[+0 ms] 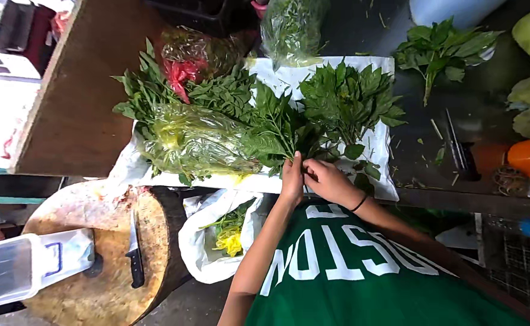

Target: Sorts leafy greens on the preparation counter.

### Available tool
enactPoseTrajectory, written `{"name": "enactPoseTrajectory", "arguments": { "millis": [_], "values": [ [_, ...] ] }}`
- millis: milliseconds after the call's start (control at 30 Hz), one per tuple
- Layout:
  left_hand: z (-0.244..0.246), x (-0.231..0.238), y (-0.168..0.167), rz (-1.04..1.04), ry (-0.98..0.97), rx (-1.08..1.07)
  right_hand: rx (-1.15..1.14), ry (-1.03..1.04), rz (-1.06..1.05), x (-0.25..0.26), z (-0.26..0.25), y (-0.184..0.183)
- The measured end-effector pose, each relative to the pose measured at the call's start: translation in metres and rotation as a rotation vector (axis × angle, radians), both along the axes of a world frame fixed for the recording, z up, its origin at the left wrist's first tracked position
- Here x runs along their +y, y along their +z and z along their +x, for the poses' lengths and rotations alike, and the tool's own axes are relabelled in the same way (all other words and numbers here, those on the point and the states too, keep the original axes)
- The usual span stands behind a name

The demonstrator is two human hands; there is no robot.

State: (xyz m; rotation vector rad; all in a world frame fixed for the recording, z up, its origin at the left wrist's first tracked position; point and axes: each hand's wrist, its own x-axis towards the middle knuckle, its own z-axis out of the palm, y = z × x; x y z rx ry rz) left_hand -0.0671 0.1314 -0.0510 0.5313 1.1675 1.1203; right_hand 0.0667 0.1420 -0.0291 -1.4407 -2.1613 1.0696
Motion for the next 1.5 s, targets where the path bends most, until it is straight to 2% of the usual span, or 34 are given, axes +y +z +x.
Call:
{"name": "enactPoseTrajectory", "arguments": {
  "millis": [167,300,367,433,500,633,700,800,967,1067,1200,1300,1400,1500],
  "values": [
    [-0.008,-0.004,0.002,-0.062,0.017,0.012,-0.087,0.142,0.109,0.002,0.004,-0.007],
    [-0.014,-0.003,0.001,-0.059,0.039,-0.022,-0.024,0.199,0.206,0.003,0.010,-0.013],
    [-0.021,-0.003,-0.001,-0.049,0.078,-0.036,-0.007,0.280,0.148,0.002,0.017,-0.016],
    [-0.031,-0.003,-0.001,-0.033,0.100,-0.056,-0.015,0.319,-0.005,0.003,0.029,-0.025],
    [-0.040,-0.008,-0.003,-0.022,0.100,-0.083,-0.044,0.239,-0.119,0.007,0.044,-0.034],
    [-0.044,-0.034,0.002,-0.015,0.042,-0.140,-0.094,-0.226,0.046,0.039,0.077,-0.053],
    [-0.044,-0.048,0.004,-0.013,0.035,-0.140,-0.176,-0.389,0.051,0.068,0.092,-0.068],
    [-0.053,-0.057,0.005,-0.004,0.047,-0.135,-0.246,-0.434,-0.020,0.100,0.100,-0.083],
    [-0.065,-0.064,0.012,0.085,0.147,-0.192,-0.174,-0.160,-0.115,0.090,0.056,-0.077],
    [-0.069,-0.072,0.012,0.112,0.165,-0.232,-0.127,-0.013,-0.198,0.072,0.022,-0.087],
    [-0.079,-0.076,0.016,0.090,0.206,-0.272,-0.115,-0.056,-0.161,0.052,-0.008,-0.108],
    [-0.084,-0.077,0.015,0.072,0.230,-0.309,-0.131,-0.112,-0.123,0.040,-0.017,-0.109],
    [-0.088,-0.077,0.015,0.055,0.272,-0.354,-0.148,-0.192,-0.311,0.038,-0.022,-0.088],
    [-0.090,-0.075,0.015,0.080,0.292,-0.323,-0.005,-0.258,-0.210,0.040,-0.026,-0.103]
  ]
}}
